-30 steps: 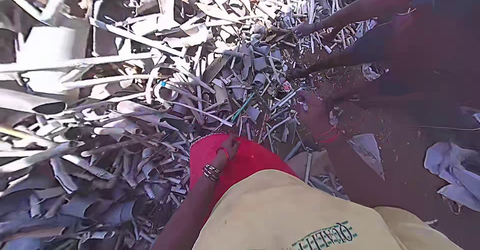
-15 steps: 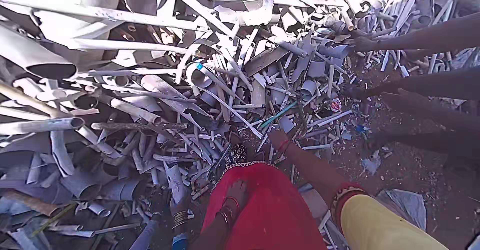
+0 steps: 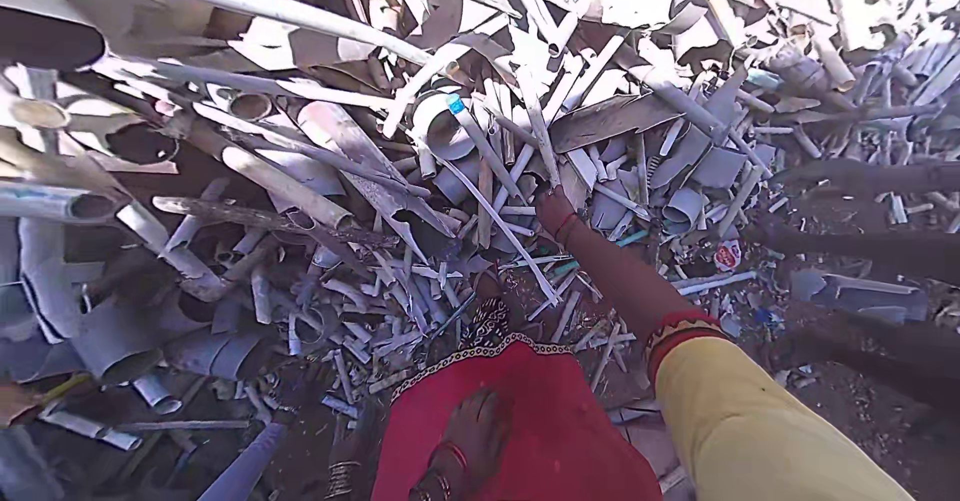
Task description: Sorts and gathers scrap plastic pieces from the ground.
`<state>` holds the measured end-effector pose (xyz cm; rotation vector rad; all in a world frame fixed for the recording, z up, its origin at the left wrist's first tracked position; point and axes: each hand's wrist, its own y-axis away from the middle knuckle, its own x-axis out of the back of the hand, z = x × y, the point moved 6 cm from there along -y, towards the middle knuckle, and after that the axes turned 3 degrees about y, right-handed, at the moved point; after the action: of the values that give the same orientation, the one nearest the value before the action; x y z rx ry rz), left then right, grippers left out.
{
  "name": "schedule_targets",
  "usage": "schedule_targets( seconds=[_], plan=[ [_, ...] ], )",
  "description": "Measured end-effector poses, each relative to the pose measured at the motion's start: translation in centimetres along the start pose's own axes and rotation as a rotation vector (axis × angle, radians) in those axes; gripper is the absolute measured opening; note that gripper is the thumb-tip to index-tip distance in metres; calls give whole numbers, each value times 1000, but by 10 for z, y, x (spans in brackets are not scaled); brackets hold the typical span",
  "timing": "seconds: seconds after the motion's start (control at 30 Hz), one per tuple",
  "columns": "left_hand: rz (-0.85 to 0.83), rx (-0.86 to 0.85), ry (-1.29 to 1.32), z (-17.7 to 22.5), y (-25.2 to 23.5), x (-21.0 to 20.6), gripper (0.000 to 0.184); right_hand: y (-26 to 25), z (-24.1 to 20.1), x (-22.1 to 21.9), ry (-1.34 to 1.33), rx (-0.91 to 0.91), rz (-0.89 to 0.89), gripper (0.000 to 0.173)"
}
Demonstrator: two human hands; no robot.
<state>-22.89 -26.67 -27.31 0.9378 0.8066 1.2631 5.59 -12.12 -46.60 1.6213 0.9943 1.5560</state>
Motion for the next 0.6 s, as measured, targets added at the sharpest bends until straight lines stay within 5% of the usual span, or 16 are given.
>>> schedule_targets(
  seconds=[0.13, 0.23, 0.27, 0.3, 0.33, 0.37, 0.43, 0.53, 0.6],
  plan=[
    [-1, -16, 82, -6, -3, 1, 53, 9, 9, 59, -76, -108, 5, 28],
    [263, -133, 144, 4, 21, 30, 46, 44, 28, 107, -148, -260, 3, 32],
    [338, -88, 153, 24, 40, 63, 42, 64, 40, 120, -137, -312, -15, 31],
    [68, 176, 180, 52, 59, 112, 44, 87, 56, 133, -106, -360, -12, 27],
    [-24, 381, 226, 66, 69, 147, 45, 109, 75, 144, -82, -405, 17, 24],
    [-36, 395, 189, 67, 61, 164, 46, 128, 99, 153, -81, -450, 69, 23],
    [727, -123, 32, 32, -9, 143, 35, 158, 145, 157, -169, -526, 150, 29],
    [558, -189, -97, 42, -99, 206, 47, 167, 179, 133, -520, -548, 293, 29],
    [601, -221, -298, 72, -126, 271, 49, 151, 177, 113, -780, -549, 431, 32]
  ],
)
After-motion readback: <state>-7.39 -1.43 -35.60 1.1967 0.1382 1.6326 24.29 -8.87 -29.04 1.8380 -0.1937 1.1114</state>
